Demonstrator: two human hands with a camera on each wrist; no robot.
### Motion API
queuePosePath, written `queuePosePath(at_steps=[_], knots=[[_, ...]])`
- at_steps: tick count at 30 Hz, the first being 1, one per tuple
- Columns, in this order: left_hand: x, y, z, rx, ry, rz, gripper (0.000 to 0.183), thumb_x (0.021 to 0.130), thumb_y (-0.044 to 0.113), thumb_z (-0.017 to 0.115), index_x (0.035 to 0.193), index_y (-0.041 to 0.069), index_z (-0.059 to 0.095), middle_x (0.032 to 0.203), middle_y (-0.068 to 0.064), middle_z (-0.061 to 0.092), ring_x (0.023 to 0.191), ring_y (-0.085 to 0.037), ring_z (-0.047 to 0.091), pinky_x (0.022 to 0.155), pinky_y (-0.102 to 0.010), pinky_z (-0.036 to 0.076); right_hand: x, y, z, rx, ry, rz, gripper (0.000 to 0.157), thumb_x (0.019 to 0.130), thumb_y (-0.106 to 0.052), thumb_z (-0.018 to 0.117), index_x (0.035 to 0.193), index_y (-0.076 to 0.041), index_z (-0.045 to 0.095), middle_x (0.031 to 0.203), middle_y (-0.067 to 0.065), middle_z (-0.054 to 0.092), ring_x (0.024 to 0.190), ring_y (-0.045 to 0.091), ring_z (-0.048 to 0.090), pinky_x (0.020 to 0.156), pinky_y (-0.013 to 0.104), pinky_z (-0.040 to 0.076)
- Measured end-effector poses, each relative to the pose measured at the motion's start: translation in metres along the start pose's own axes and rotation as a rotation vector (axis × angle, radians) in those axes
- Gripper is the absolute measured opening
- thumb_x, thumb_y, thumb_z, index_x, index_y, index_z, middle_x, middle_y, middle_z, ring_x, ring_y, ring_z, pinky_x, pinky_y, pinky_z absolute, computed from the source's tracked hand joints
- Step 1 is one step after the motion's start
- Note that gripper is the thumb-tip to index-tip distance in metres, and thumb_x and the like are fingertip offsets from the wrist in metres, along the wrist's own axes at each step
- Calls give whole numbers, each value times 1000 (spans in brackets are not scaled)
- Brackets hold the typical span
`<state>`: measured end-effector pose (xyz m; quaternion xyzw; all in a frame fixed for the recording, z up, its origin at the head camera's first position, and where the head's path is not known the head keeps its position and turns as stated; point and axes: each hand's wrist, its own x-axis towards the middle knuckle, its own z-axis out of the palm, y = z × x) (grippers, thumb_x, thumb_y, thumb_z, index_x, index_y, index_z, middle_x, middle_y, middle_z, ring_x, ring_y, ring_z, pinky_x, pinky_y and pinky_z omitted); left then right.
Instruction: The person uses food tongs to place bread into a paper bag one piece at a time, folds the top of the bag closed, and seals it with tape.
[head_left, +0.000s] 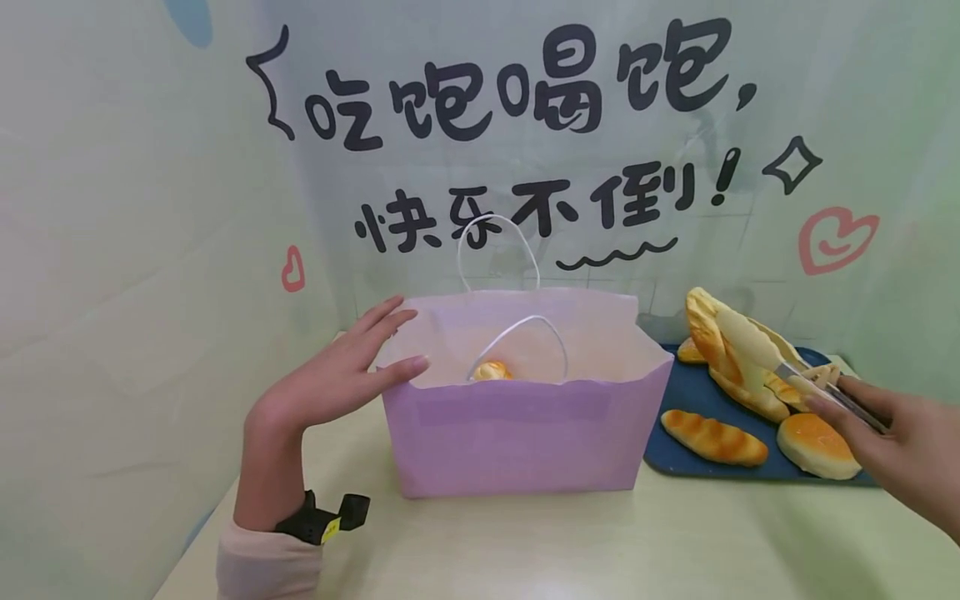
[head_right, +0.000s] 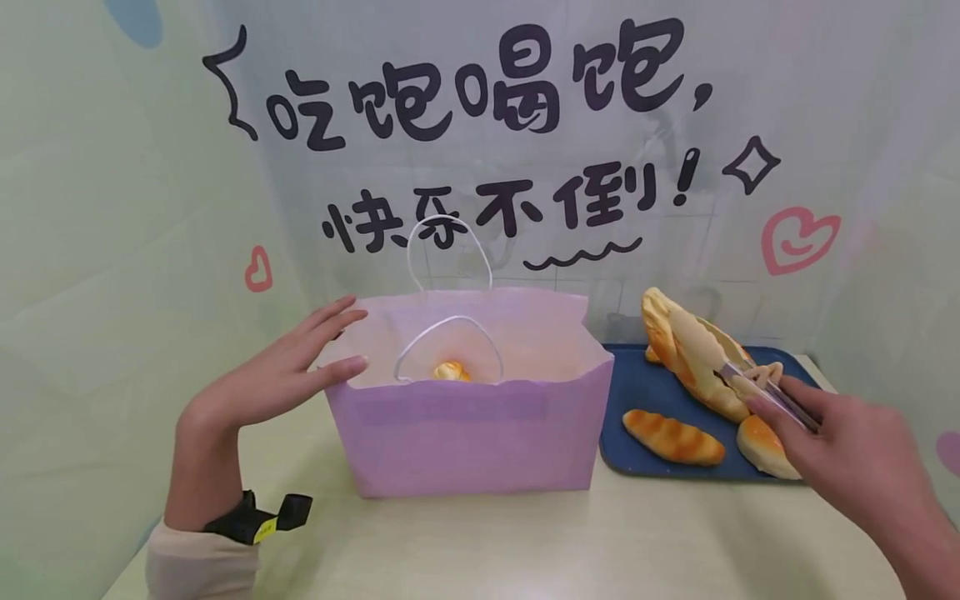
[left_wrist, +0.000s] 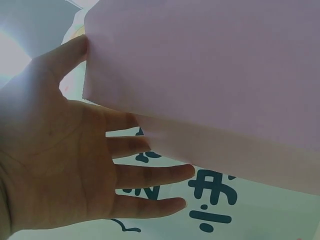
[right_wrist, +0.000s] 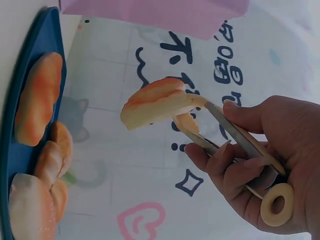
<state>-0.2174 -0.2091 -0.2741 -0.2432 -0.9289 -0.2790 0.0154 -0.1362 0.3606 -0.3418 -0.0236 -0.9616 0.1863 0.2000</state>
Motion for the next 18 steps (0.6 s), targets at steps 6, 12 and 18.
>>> queuePosePath(at_steps=[6,12,18], knots=[[0,-1,1,-8,1,-1,82,104,63,57,168,18,31,177,-1,10,162,-32,16,124,-63,25,-5,-25,-7,90,117,-41,64,108,-33,64,147,16,49,112,44,66,58,2,57,43,24,43],[0,0,0,-2,1,-7,82,103,64,57,167,19,32,177,1,10,161,-33,17,124,-64,25,-11,-51,-16,247,273,-168,52,104,-13,70,146,12,54,122,47,61,82,-35,42,55,3,44],[1,-2,0,9,1,-12,83,102,65,57,168,20,31,177,1,10,161,-34,17,123,-65,25,-14,-81,-24,329,327,-254,50,100,-5,74,145,8,58,122,42,65,85,-31,48,60,0,44]])
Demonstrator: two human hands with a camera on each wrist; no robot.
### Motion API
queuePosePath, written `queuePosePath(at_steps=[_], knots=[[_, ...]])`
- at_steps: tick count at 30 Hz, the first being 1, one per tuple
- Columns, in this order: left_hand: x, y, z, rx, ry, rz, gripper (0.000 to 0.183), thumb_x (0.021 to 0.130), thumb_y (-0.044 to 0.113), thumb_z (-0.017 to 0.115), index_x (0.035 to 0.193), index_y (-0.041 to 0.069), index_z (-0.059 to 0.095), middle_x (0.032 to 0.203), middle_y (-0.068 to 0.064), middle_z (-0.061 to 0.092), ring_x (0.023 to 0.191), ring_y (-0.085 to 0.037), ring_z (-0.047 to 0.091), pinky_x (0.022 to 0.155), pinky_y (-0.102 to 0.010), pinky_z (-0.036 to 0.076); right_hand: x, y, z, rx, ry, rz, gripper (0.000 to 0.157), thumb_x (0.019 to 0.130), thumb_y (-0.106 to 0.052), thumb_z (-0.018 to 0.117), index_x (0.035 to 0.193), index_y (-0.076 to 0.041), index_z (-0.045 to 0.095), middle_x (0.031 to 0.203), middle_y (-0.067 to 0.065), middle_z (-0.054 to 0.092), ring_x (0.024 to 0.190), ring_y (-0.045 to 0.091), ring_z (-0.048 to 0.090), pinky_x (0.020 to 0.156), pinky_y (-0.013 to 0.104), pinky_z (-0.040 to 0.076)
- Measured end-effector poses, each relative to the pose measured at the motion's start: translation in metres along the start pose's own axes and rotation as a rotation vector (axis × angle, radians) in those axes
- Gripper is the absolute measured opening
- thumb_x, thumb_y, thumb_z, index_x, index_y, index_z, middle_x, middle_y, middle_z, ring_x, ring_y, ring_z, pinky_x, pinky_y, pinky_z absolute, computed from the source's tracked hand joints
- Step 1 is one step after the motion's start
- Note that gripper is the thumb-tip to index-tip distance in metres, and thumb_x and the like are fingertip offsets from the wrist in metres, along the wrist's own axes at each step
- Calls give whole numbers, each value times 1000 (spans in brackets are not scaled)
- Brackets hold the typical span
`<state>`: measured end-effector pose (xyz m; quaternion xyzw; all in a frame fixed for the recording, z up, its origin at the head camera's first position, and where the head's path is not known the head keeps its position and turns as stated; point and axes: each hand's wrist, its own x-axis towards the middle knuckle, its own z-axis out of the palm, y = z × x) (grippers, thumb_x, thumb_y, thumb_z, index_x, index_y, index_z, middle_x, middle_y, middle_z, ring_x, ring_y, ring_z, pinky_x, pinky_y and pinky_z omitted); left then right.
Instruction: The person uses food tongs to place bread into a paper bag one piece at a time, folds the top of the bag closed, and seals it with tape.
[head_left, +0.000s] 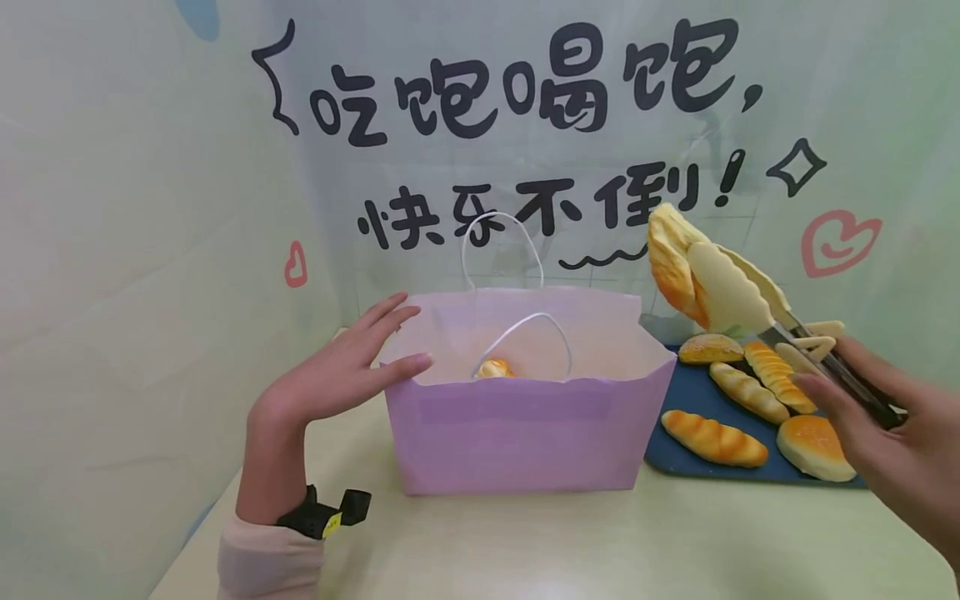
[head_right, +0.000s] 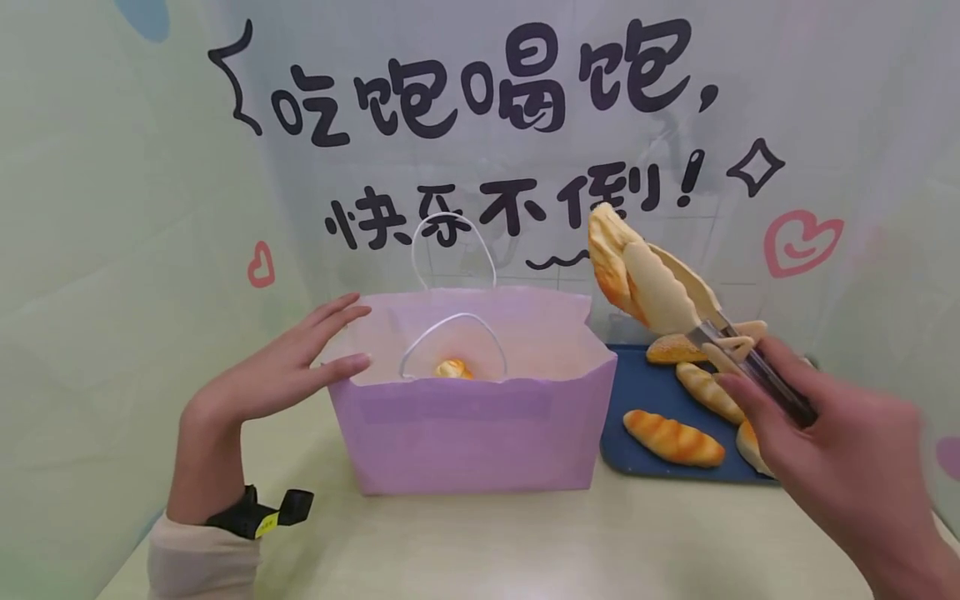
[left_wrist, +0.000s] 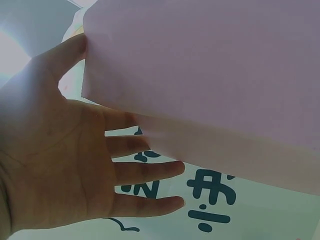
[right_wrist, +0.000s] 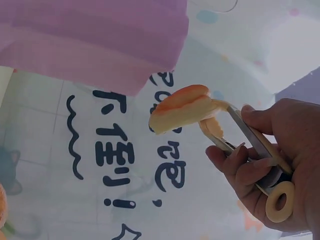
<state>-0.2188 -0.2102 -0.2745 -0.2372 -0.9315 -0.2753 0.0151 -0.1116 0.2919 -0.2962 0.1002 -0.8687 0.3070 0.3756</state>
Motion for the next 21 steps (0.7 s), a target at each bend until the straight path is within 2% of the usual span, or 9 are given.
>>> queuePosePath(at_steps=[4,8,11,14,16,19,21], knots=[[0,-1,-1,-1,3,5,86,102,64,58,169,20,28,177,0,11,161,-33,17,124,-64,25,8,-23,5,-51,1,-62,54,93,-8,83,142,3,63,116,35,71,81,-30,48,59,0,42],[1,-2,-2,2,12,15,89,101,64,59,170,19,24,177,-3,13,162,-32,17,124,-63,25,17,-42,17,-99,-30,-147,53,89,-9,86,137,3,68,112,28,75,65,-16,52,53,4,39],[1,-2,-2,8,20,16,90,101,65,59,170,19,23,176,-3,14,161,-31,17,125,-62,25,24,-51,26,-63,-59,-196,50,88,-8,87,135,1,71,108,23,77,55,-4,49,46,12,37],[1,-3,-2,5,23,13,92,100,66,59,170,19,23,176,-2,14,162,-29,17,125,-61,25,32,-60,34,-22,-97,-241,50,88,-8,87,135,-2,72,106,18,79,51,-1,47,43,15,34],[1,-3,-2,-1,23,15,92,100,67,59,170,19,23,176,-2,15,162,-28,16,126,-60,24,37,-65,39,-13,-132,-254,50,89,-12,87,137,-6,72,87,9,79,47,1,42,42,16,30],[0,-4,-2,-10,23,22,93,100,67,59,170,19,22,176,-3,16,162,-28,17,126,-60,23,43,-74,45,-23,-187,-259,50,92,-18,85,139,-8,70,59,-7,58,44,3,35,41,19,25],[0,-4,-2,-22,28,31,94,99,67,60,170,18,22,174,-4,22,158,-28,25,125,-59,27,47,-78,49,-35,-222,-259,50,94,-24,84,139,-10,70,53,-14,37,42,4,29,40,21,23]])
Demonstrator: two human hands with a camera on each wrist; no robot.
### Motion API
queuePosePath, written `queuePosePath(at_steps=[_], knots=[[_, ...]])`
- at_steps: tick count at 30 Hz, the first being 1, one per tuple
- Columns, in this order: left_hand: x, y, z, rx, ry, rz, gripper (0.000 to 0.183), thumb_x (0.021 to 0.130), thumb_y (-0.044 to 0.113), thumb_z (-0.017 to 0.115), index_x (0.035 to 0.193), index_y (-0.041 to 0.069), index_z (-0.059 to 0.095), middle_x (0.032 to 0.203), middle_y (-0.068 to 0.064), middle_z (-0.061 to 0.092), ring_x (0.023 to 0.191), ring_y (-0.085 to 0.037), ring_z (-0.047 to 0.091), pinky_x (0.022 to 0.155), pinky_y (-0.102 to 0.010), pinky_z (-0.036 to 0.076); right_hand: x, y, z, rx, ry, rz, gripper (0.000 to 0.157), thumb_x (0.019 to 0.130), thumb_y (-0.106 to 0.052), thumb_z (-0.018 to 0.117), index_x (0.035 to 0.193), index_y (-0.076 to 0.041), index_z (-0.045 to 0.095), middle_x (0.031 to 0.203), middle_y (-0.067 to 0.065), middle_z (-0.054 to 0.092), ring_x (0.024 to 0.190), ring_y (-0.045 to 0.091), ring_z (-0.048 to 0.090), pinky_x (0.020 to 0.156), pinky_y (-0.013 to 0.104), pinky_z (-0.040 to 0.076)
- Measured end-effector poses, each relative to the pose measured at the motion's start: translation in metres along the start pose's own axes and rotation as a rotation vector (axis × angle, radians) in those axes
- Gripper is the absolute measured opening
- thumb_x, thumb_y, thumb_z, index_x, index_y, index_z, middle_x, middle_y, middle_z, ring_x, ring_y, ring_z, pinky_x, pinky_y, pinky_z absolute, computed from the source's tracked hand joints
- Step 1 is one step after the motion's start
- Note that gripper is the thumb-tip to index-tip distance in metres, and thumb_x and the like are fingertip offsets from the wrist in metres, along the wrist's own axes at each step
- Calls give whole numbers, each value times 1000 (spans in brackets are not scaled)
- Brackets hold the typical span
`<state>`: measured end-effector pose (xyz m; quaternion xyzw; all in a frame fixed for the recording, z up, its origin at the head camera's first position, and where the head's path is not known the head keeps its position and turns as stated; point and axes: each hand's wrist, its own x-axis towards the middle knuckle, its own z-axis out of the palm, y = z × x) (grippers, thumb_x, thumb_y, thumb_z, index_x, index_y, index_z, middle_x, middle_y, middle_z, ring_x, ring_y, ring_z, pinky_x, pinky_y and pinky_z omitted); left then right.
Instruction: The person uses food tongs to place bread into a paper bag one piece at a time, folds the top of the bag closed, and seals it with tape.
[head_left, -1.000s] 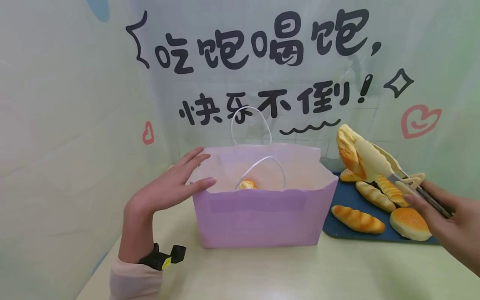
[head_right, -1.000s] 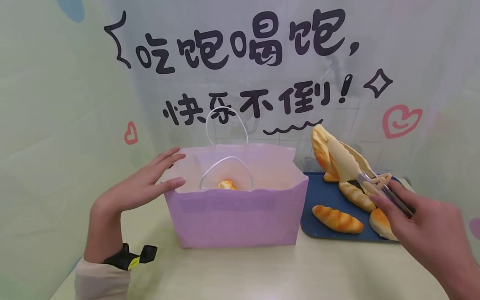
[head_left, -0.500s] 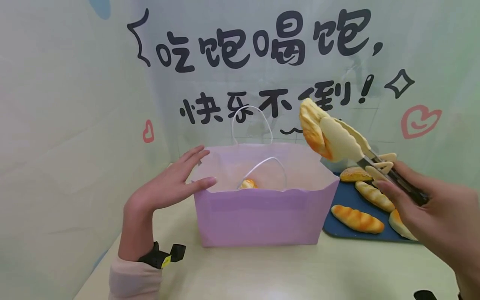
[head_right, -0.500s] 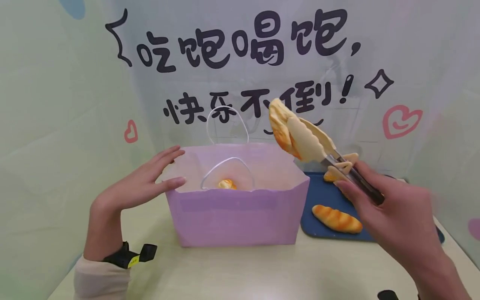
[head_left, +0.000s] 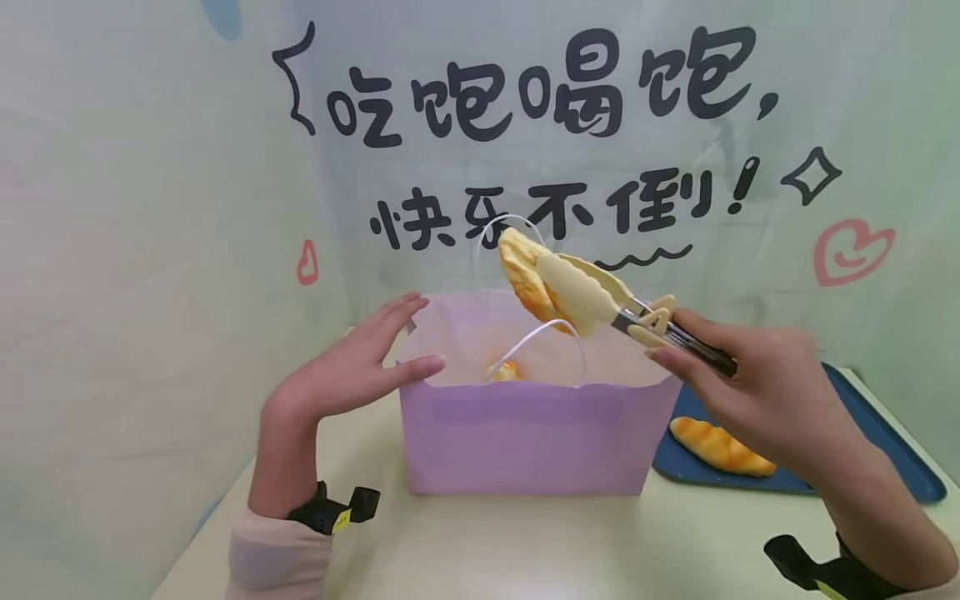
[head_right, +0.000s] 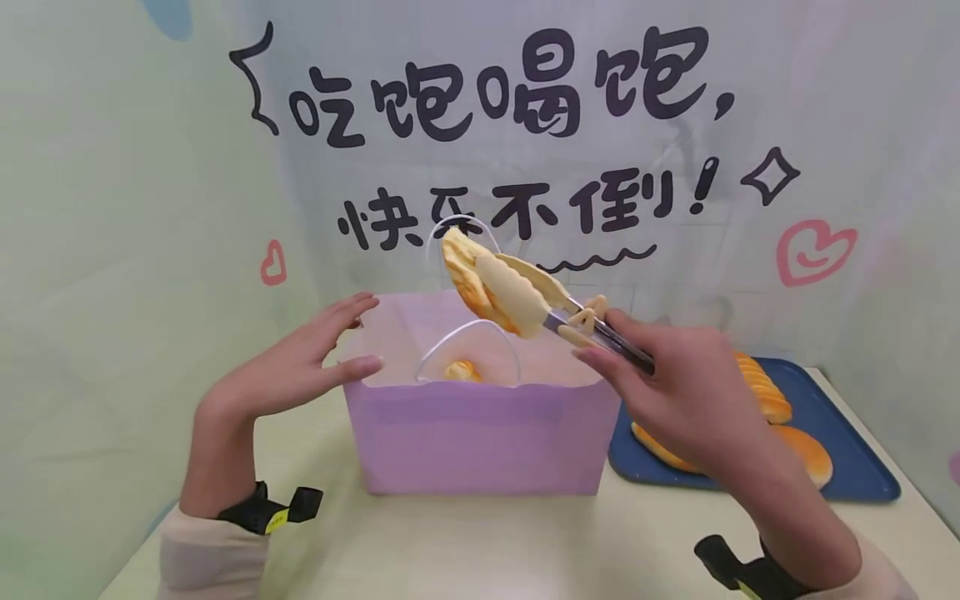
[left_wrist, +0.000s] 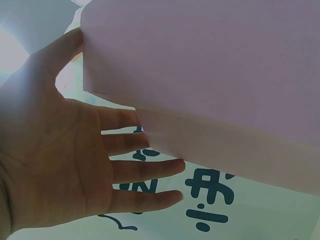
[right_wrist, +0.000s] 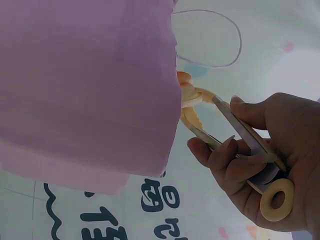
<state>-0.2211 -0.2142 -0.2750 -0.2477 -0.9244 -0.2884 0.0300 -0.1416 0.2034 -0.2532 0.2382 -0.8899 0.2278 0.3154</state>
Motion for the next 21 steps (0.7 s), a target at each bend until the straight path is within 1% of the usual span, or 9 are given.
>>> queuePosePath(at_steps=[1,3,5,7,13,15,16,19,21], knots=[[0,0,0,-5,3,5,94,99,66,61,170,18,22,172,-4,26,156,-28,30,124,-58,29,2,-1,2,0,-17,-1,50,94,-25,83,140,-10,70,53,-14,34,42,5,28,40,22,23],[0,-1,1,-18,10,8,95,98,66,63,169,17,22,165,-5,35,148,-26,39,121,-56,34,6,-3,5,0,-55,4,50,96,-28,81,141,-9,69,54,-13,34,43,5,28,40,23,25],[0,-1,0,-31,15,5,97,98,65,65,169,17,21,158,-5,41,141,-25,44,118,-55,38,10,-5,9,-12,-83,1,52,97,-30,80,142,-9,68,54,-12,33,43,5,28,40,25,25],[0,-1,0,-38,16,-2,98,97,65,66,169,17,20,154,-6,44,140,-24,45,117,-55,39,13,-7,12,-28,-111,-7,53,98,-32,79,144,-10,66,54,-11,32,44,6,28,41,26,26],[1,1,1,-49,12,-15,102,96,66,66,170,17,16,157,-7,43,143,-26,44,118,-55,38,23,-15,16,-65,-191,-16,55,100,-41,74,147,-13,65,53,-11,33,43,9,28,44,26,26],[1,1,1,-54,10,-14,102,96,66,66,170,18,16,156,-7,43,143,-27,44,118,-56,38,27,-18,17,-59,-218,-16,56,101,-43,73,147,-13,65,55,-10,42,45,9,29,45,27,27],[1,2,1,-56,11,-15,102,96,66,66,170,18,15,157,-7,43,143,-27,44,118,-56,37,29,-19,17,-53,-231,-16,56,101,-43,73,147,-13,65,59,-10,49,45,9,31,46,27,29],[0,2,1,-64,10,-19,103,96,66,66,171,18,14,160,-7,40,146,-27,42,120,-57,36,34,-22,20,-27,-272,-15,58,101,-46,72,147,-13,64,82,-4,72,48,10,35,47,28,32],[0,2,1,-65,11,-21,103,96,66,66,171,17,14,163,-7,39,148,-28,41,120,-58,36,36,-24,21,-13,-297,-6,59,101,-47,71,148,-13,63,93,0,76,48,11,36,47,29,32]])
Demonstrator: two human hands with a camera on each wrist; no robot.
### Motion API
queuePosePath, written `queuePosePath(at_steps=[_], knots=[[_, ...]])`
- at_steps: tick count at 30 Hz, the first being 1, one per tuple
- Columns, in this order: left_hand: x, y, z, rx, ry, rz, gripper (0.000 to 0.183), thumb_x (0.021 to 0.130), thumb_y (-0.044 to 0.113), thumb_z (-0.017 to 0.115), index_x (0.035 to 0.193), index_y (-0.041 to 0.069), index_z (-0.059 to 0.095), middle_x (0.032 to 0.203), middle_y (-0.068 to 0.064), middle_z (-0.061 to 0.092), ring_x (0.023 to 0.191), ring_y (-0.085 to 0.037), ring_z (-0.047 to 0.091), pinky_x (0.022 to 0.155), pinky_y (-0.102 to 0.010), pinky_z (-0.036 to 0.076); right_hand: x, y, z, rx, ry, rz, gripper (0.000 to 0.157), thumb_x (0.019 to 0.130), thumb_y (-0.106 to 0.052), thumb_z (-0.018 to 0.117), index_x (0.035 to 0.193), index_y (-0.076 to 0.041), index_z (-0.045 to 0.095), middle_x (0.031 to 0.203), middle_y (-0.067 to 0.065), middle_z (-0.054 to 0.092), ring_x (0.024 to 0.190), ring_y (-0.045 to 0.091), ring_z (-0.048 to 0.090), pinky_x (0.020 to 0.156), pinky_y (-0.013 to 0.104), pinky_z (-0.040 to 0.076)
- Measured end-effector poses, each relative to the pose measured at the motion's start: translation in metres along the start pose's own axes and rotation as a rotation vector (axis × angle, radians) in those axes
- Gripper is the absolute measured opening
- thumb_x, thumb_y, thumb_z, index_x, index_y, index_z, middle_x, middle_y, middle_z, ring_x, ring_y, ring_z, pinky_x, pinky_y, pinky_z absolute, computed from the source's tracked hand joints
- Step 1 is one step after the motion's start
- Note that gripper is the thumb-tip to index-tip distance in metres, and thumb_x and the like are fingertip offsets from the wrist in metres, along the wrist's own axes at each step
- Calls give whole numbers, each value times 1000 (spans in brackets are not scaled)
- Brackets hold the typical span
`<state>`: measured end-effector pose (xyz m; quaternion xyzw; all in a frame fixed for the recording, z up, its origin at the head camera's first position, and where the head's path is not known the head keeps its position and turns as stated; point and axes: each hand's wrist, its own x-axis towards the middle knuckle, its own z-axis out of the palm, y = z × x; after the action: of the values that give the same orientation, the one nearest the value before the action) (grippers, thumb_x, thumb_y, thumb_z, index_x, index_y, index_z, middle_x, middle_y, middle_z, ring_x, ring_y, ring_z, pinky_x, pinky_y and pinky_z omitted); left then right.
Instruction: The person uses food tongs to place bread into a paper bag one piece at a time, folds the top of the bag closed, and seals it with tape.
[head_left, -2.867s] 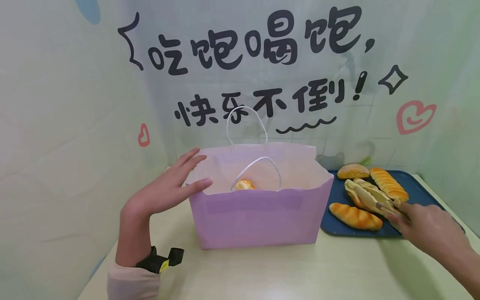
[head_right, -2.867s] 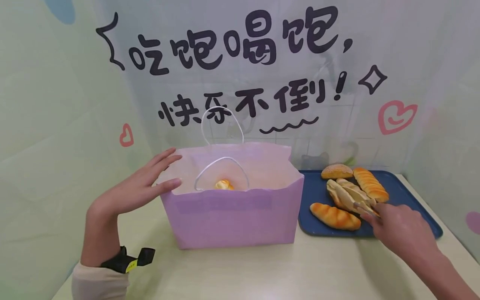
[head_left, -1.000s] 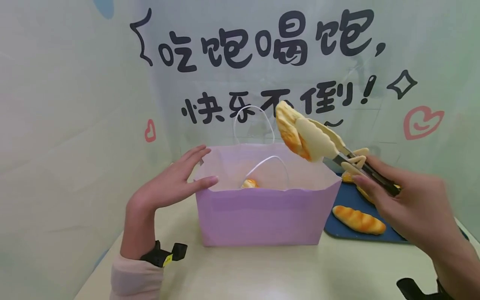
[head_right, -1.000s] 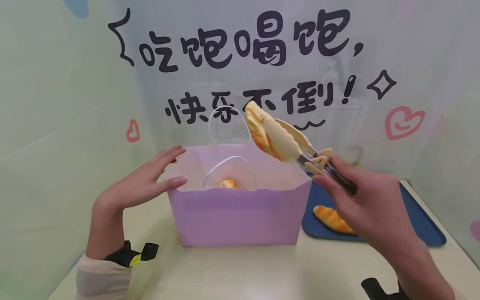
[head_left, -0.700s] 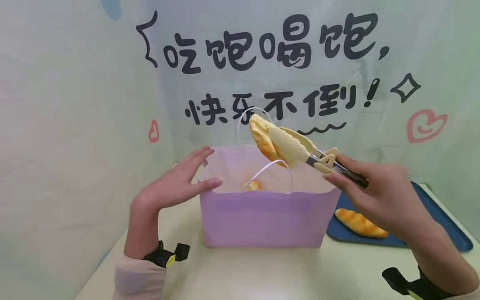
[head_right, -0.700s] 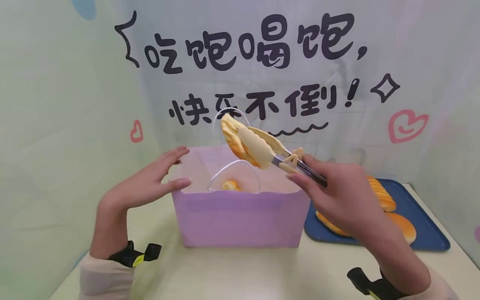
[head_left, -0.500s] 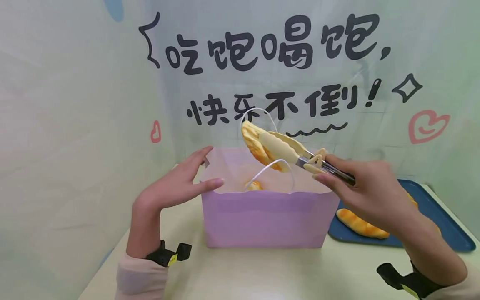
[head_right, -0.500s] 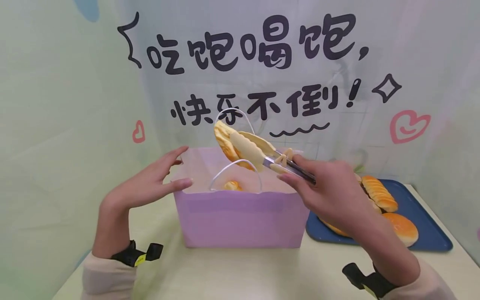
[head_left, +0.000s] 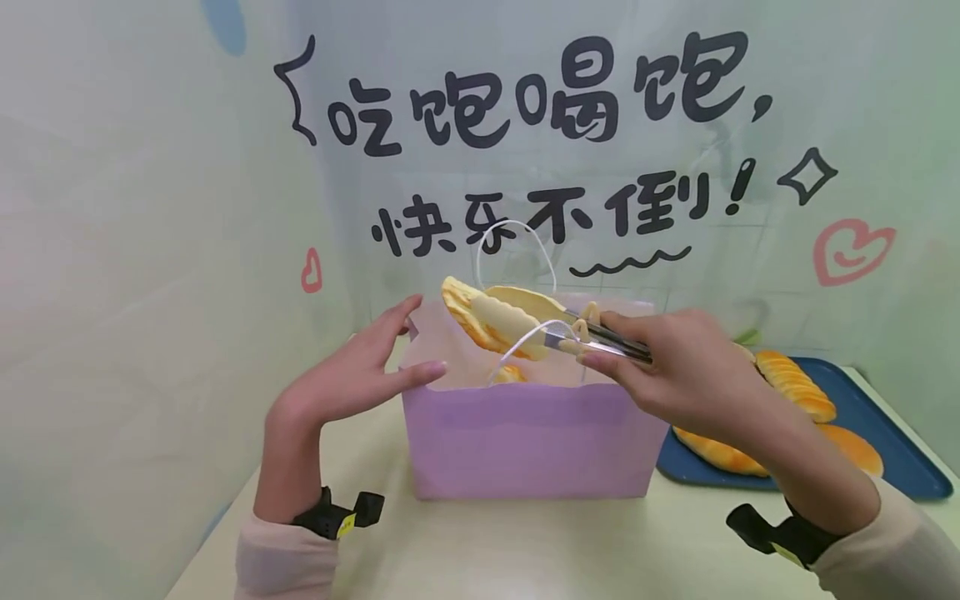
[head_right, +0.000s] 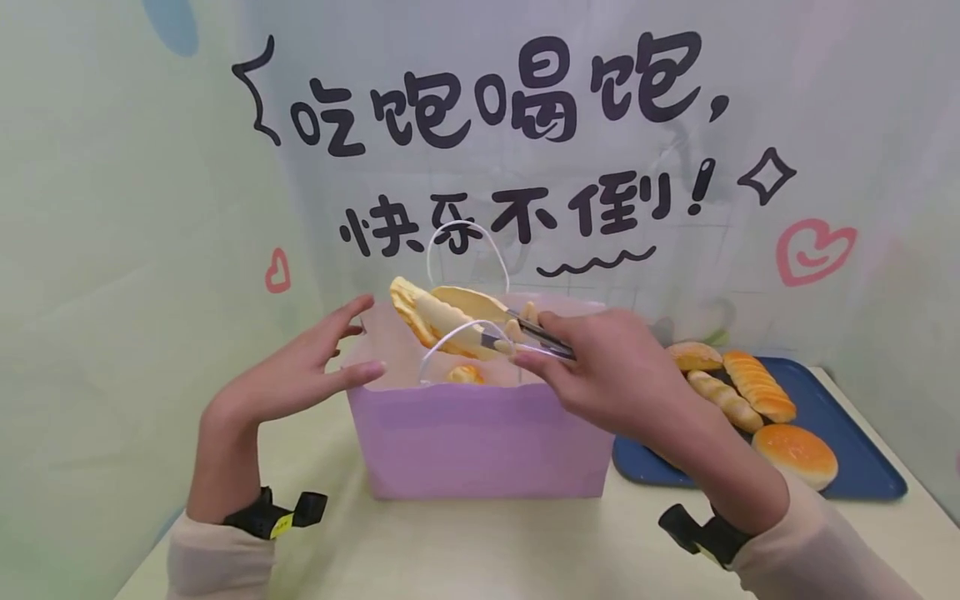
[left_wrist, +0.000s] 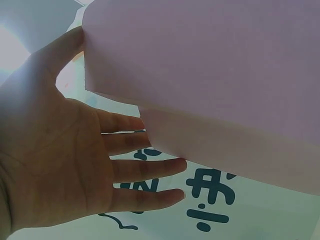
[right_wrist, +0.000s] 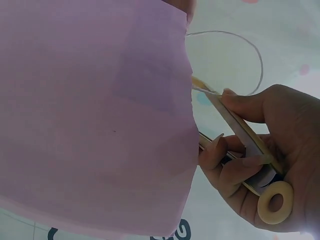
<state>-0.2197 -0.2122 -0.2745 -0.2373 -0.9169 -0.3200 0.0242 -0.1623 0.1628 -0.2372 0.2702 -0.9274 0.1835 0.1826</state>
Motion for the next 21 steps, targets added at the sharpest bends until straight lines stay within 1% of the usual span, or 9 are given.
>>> queuePosePath(at_steps=[3,7,9,10,11,15,17,19,21], knots=[[-2,-1,0,0,0,5,102,96,65,67,171,17,15,162,-7,39,147,-27,42,119,-57,36,3,-1,2,29,-12,2,62,101,-47,72,150,-11,61,110,6,78,48,12,35,46,29,32],[0,-1,0,5,-1,39,98,97,63,68,170,19,19,159,-4,41,145,-26,43,119,-55,37,1,3,1,18,46,-15,62,99,-42,75,150,-9,61,86,1,72,48,11,31,48,29,30],[1,0,1,8,-8,48,97,97,63,68,169,20,20,163,-2,38,146,-26,42,119,-55,37,-2,7,-1,12,74,-15,62,98,-40,77,149,-8,62,66,-5,56,49,10,29,48,29,29],[1,1,1,12,-12,47,97,97,63,68,169,20,20,165,-2,36,147,-27,41,119,-56,36,-4,9,-2,8,87,-16,61,98,-39,77,148,-8,62,60,-8,46,48,10,28,47,29,28],[1,1,1,17,-16,44,97,97,63,68,170,20,20,167,-1,33,149,-27,39,120,-56,36,-7,10,-3,13,95,-12,62,98,-38,78,149,-8,62,58,-8,41,48,10,28,47,28,27],[1,2,1,33,-19,51,98,96,63,69,169,18,22,169,-3,31,149,-27,40,119,-58,37,-15,19,-7,43,132,4,61,97,-33,80,149,-7,61,63,-9,51,49,8,37,45,27,32],[1,3,1,47,-19,57,99,95,62,70,169,18,22,170,-3,29,149,-26,40,119,-58,37,-21,24,-9,52,147,34,61,97,-32,80,150,-7,61,70,-6,61,52,9,43,45,26,35],[0,3,1,59,-20,57,102,93,63,72,170,18,22,171,-3,26,149,-26,40,119,-59,36,-26,30,-12,60,169,70,62,97,-31,80,149,-5,60,80,4,71,58,11,50,45,26,37],[-1,4,2,68,-24,53,105,91,64,73,170,19,21,173,-3,22,151,-26,39,121,-60,34,-32,37,-14,57,195,101,62,96,-30,81,149,-4,60,92,14,77,64,15,55,46,25,39]])
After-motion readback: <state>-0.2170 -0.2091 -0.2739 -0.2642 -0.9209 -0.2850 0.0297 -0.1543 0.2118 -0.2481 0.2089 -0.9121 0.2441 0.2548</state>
